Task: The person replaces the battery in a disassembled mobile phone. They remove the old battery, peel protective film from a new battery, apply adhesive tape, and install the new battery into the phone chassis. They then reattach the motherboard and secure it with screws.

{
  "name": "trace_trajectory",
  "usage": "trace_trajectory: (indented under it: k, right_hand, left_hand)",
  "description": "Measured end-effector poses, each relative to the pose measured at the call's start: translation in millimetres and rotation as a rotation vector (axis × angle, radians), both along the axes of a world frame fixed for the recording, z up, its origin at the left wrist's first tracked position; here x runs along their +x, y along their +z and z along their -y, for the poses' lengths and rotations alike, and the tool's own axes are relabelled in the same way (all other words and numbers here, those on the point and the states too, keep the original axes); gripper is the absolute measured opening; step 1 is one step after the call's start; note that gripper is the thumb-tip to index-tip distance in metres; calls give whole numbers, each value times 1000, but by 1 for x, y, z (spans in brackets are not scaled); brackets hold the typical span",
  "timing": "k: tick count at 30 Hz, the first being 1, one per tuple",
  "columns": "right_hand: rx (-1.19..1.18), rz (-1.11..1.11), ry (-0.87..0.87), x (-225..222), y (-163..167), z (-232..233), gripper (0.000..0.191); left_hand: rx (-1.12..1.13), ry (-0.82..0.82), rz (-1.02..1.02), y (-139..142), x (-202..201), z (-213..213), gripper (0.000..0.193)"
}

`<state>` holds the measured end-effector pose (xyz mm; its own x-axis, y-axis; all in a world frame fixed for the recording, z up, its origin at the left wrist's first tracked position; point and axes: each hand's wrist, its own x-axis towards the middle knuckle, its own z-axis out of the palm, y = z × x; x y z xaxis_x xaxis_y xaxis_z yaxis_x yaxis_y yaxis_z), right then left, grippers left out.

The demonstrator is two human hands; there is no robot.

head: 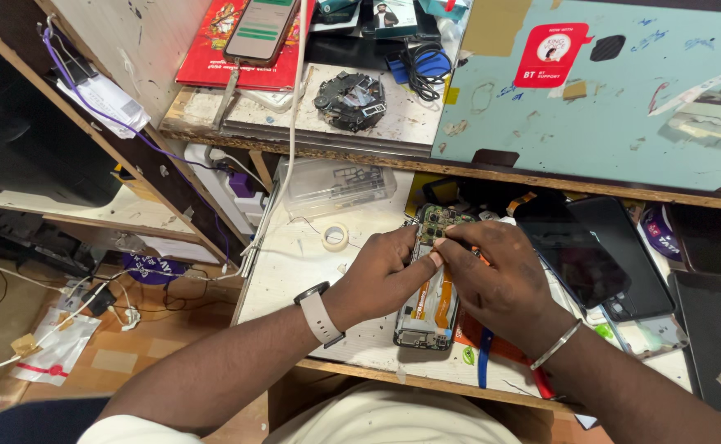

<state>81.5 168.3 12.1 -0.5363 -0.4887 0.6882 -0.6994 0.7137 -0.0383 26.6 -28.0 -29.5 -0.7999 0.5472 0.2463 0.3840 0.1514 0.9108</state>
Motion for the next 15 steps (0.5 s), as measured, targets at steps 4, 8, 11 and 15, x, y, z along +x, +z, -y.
trace_trajectory:
  k: [4,8,11,15]
  right_hand:
    - [18,7,6,0,-3,-2,41]
    - [44,-11,16,0,-7,-1,41]
    - [46,-36,7,0,-6,0,39]
    - [-30,-117,-40,2,1,-4,37]
  left_hand:
    - [-63,47,-50,-6,-1,0,38]
    - [-49,22,-41,-10,-2,1,34]
    - [-8,-24,34,-7,-3,1,25]
    - [163,-169,111,1,0,-2,17]
